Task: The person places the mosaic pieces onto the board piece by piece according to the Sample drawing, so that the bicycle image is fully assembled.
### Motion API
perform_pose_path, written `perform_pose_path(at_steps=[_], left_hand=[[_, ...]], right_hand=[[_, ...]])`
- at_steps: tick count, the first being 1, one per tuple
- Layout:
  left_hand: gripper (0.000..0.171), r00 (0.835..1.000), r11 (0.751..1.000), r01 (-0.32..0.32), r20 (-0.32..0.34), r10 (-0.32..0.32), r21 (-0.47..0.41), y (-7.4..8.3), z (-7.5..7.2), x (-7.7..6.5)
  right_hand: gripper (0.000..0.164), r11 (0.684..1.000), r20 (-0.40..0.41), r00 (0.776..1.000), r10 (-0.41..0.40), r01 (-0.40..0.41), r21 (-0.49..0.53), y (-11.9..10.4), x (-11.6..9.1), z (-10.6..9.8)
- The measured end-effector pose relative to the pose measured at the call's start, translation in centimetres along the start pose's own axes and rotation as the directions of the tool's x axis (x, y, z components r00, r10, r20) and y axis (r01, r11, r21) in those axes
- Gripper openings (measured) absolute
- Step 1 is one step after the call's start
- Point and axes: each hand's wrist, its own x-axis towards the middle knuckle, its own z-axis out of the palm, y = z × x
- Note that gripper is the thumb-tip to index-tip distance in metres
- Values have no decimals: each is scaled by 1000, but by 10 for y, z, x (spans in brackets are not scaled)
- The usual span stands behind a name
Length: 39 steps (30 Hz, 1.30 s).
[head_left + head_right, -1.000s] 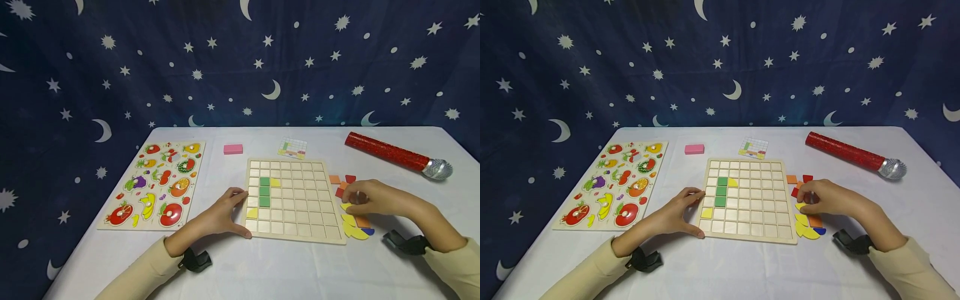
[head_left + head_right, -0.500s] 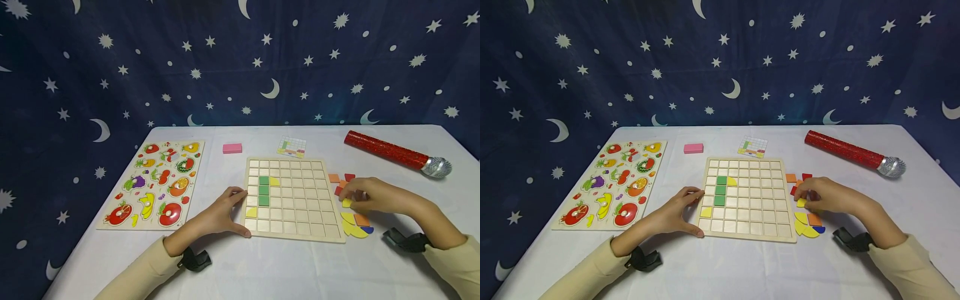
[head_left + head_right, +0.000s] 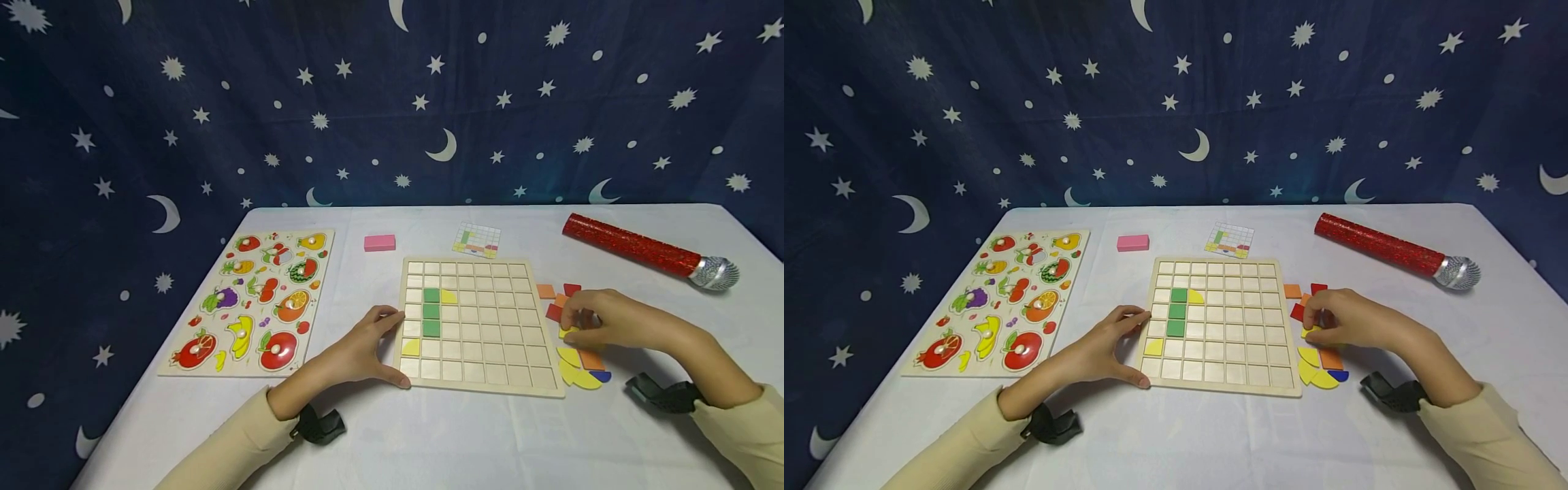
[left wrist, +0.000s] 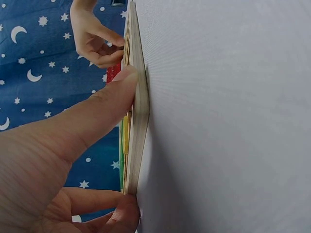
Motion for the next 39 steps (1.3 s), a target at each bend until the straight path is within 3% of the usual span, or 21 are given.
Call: perform_pose_path(at_steps=[8, 18, 24, 39], left_hand=[[105, 1000, 1000, -3, -1, 3, 5, 0, 0, 0], [104, 1000, 1000, -6, -2, 6, 6, 0, 0, 0], [104, 1000, 1000, -9, 0, 9, 1, -1, 0, 0], [105, 1000, 1000, -5, 1, 5, 0, -1, 0, 0]], right_hand=[[20, 999, -35, 998, 45, -46, -16, -4, 4, 6], [24, 1000, -5, 1000, -22, 22, -16, 4, -3, -1], [27, 998, 6, 999, 47, -47, -38, 5, -1, -1], [23, 992, -20, 992, 127, -127, -1, 1, 2, 2]])
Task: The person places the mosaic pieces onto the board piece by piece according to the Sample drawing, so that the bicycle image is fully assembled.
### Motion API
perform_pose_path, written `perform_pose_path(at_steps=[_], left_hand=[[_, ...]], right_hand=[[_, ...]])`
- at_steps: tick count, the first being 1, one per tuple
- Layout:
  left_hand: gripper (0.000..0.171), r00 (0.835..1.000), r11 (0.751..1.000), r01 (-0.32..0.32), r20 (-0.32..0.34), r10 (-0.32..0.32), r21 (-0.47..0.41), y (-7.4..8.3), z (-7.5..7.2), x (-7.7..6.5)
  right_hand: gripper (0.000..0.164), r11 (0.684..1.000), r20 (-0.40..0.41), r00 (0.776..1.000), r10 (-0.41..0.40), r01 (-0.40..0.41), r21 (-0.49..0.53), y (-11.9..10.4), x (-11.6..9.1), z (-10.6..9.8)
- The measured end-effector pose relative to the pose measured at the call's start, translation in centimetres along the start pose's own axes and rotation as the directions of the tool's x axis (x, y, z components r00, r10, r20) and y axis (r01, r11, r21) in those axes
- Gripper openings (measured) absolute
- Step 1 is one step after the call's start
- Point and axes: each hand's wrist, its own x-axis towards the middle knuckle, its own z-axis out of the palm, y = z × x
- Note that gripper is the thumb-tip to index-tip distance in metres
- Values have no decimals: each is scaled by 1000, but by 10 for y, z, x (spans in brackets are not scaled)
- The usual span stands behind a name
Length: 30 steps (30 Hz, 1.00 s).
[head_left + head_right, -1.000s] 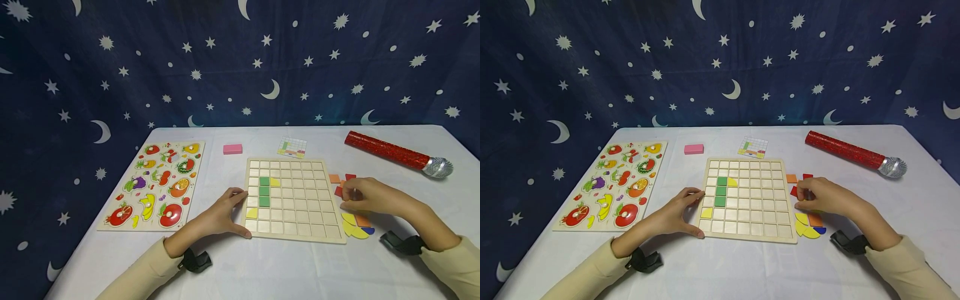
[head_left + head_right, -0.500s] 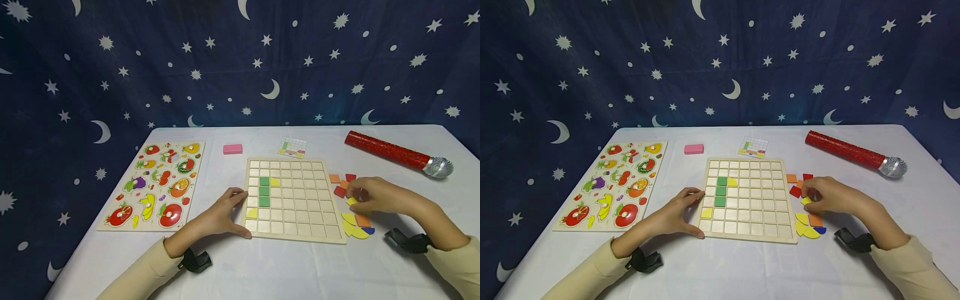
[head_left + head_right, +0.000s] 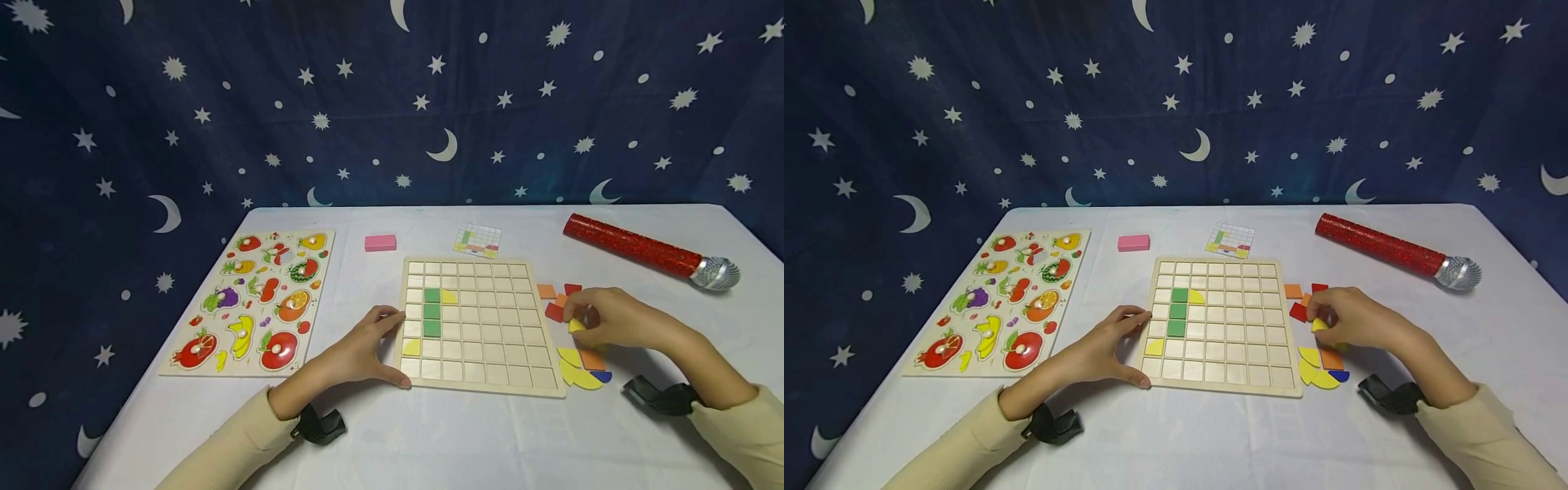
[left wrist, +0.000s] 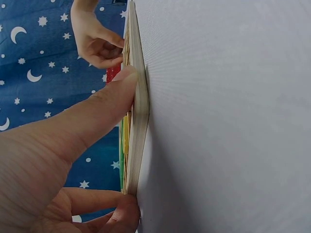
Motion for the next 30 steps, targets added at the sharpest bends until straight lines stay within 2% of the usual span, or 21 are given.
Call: perform_pose_path(at_steps=[6, 13, 21, 26, 30], left_hand=[[105, 1000, 1000, 1, 3, -1, 2, 0, 0, -1], [106, 1000, 1000, 1, 11, -2, 15, 2, -1, 0], [106, 1000, 1000, 7, 10, -7, 19, 3, -3, 1], [106, 1000, 1000, 0, 9, 0, 20, 2, -2, 0], [106, 1000, 1000, -4, 9, 4, 17, 1, -1, 0]], right_hand=[[39, 1000, -42, 999, 17, -17, -3, -2, -1, -1], [39, 1000, -73, 997, -2, 3, 11, -13, -3, -1], [34, 996, -80, 994, -79, 82, 35, -34, -2, 4], [31, 984, -71, 982, -172, 175, 36, -48, 1, 5], [33, 978, -87, 976, -200, 204, 38, -63, 4, 5]])
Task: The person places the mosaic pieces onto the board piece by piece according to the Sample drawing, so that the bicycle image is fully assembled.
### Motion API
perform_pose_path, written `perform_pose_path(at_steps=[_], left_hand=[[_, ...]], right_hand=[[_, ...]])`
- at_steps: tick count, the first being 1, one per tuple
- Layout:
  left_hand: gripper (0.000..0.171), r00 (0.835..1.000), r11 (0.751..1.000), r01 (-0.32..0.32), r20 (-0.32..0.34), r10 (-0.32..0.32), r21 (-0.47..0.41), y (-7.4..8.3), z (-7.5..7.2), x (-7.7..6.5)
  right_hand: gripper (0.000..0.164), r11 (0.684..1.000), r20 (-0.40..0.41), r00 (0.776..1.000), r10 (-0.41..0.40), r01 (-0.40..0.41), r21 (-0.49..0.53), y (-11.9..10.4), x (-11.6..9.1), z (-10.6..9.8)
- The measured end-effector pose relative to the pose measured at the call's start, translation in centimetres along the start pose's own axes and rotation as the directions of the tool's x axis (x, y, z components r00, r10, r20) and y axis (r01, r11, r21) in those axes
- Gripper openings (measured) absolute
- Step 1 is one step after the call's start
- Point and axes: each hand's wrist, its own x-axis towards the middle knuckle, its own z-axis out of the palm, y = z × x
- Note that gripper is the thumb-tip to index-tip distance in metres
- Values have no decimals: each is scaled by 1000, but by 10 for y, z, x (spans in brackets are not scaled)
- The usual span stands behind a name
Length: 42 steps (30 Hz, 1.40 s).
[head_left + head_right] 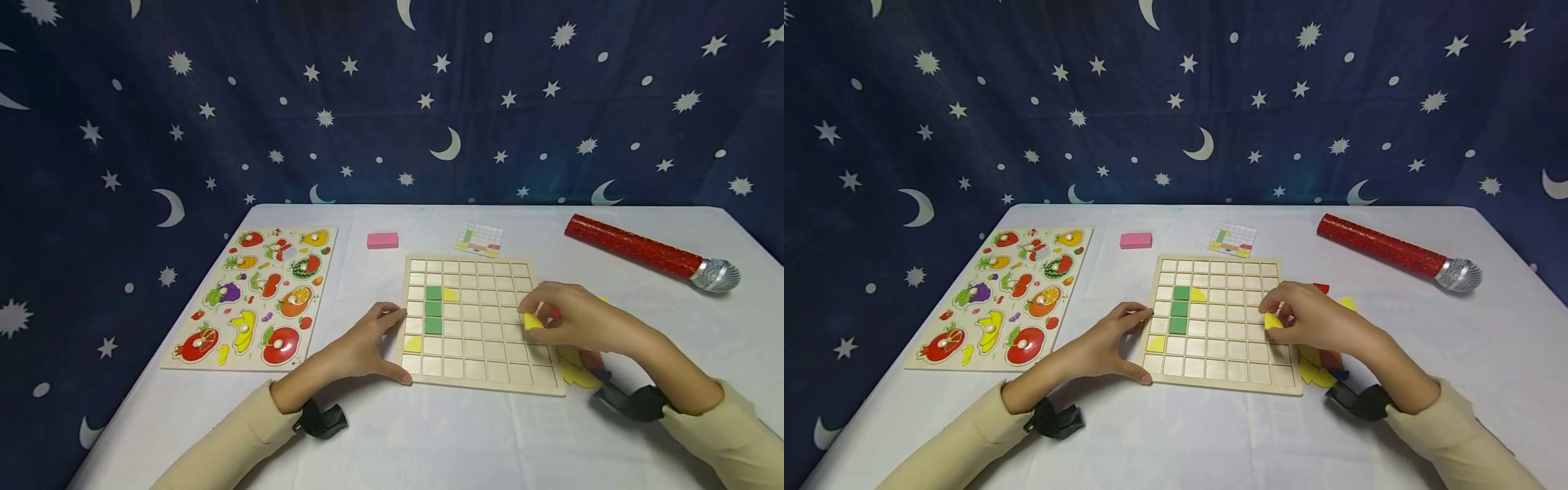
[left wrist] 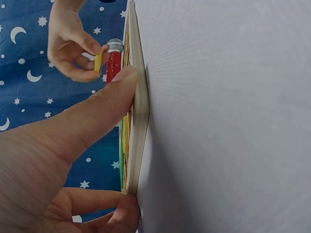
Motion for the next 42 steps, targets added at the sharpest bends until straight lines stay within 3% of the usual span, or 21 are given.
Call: perform_pose_path(at_steps=[6, 23, 26, 31, 42], left_hand=[[105, 1000, 1000, -3, -5, 3, -2, -1, 0, 0], [106, 1000, 1000, -6, 0, 6, 8, 1, -1, 1], [106, 1000, 1000, -4, -2, 4, 5, 0, -1, 0], [104, 1000, 1000, -3, -6, 3, 2, 0, 0, -1], [103, 1000, 1000, -2, -2, 2, 5, 0, -1, -1]], right_hand=[[34, 996, 52, 998, -43, 39, 79, -20, 13, 9], [24, 989, 130, 983, -133, 122, 85, -52, 33, 46], [22, 982, 131, 974, -182, 174, 76, -54, 37, 52], [23, 980, 124, 972, -197, 191, 61, -60, 45, 61], [24, 984, 87, 981, -172, 167, 65, -67, 57, 72]])
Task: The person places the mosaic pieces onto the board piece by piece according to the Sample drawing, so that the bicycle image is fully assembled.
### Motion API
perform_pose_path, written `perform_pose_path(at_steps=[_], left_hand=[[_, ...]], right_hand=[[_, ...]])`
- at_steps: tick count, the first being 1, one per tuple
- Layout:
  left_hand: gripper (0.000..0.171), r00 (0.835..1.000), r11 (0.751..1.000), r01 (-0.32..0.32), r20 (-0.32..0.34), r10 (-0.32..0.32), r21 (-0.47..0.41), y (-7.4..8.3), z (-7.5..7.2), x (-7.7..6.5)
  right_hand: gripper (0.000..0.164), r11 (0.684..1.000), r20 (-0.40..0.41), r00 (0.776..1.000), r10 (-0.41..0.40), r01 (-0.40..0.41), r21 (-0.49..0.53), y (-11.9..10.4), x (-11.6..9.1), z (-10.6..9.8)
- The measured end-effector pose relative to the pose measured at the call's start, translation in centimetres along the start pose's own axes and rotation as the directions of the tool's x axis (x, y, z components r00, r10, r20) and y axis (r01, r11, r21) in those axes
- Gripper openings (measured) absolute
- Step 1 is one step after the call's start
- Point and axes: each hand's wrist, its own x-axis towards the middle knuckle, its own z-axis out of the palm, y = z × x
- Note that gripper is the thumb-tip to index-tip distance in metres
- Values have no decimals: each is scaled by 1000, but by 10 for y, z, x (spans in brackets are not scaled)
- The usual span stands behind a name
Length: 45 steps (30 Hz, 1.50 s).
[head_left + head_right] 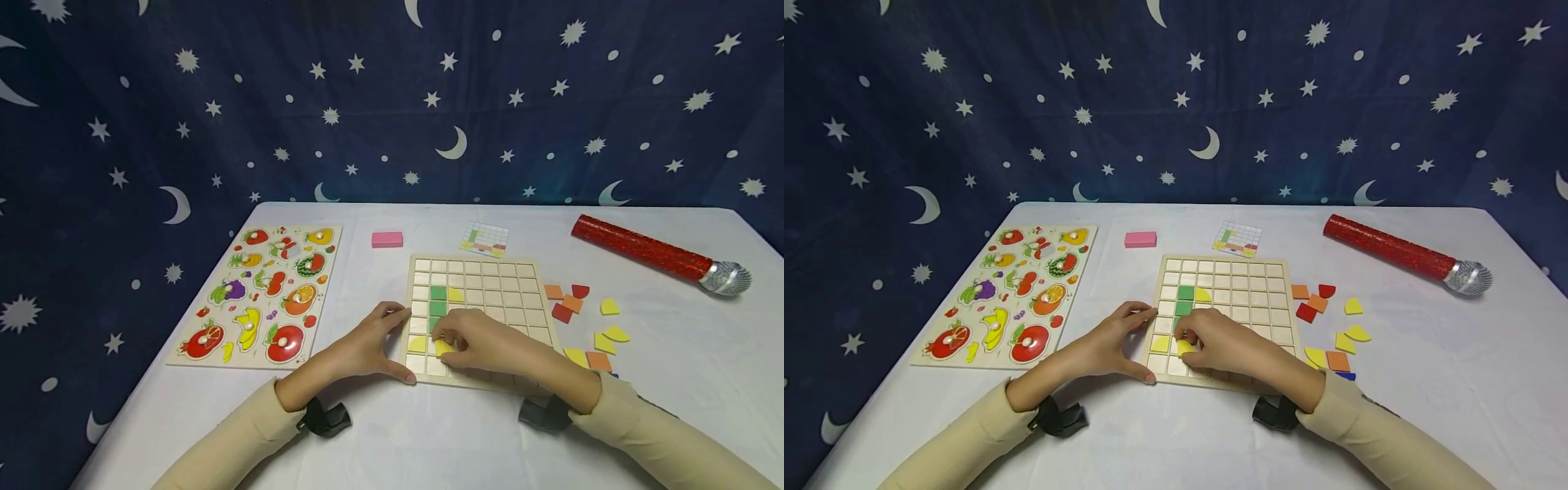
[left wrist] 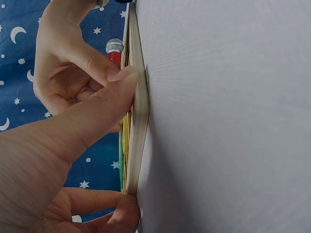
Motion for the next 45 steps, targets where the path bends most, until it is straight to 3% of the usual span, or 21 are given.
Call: perform_pose_path(at_steps=[14, 32, 39, 45], left_hand=[[104, 1000, 1000, 6, -3, -6, -11, 1, 0, 0], [103, 1000, 1000, 4, -6, -4, -13, 0, 1, 0], [103, 1000, 1000, 0, -10, 0, -14, 1, 1, -1], [104, 1000, 1000, -2, -9, 2, -11, 1, 2, 0]], right_hand=[[11, 997, -76, 997, -12, 18, 78, 4, 5, 3], [16, 993, -35, 999, -35, 39, 114, 5, 0, 1], [16, 994, -23, 1000, 6, -4, 109, 9, -9, -2], [15, 994, -18, 1000, -22, 24, 106, 13, -20, -10]])
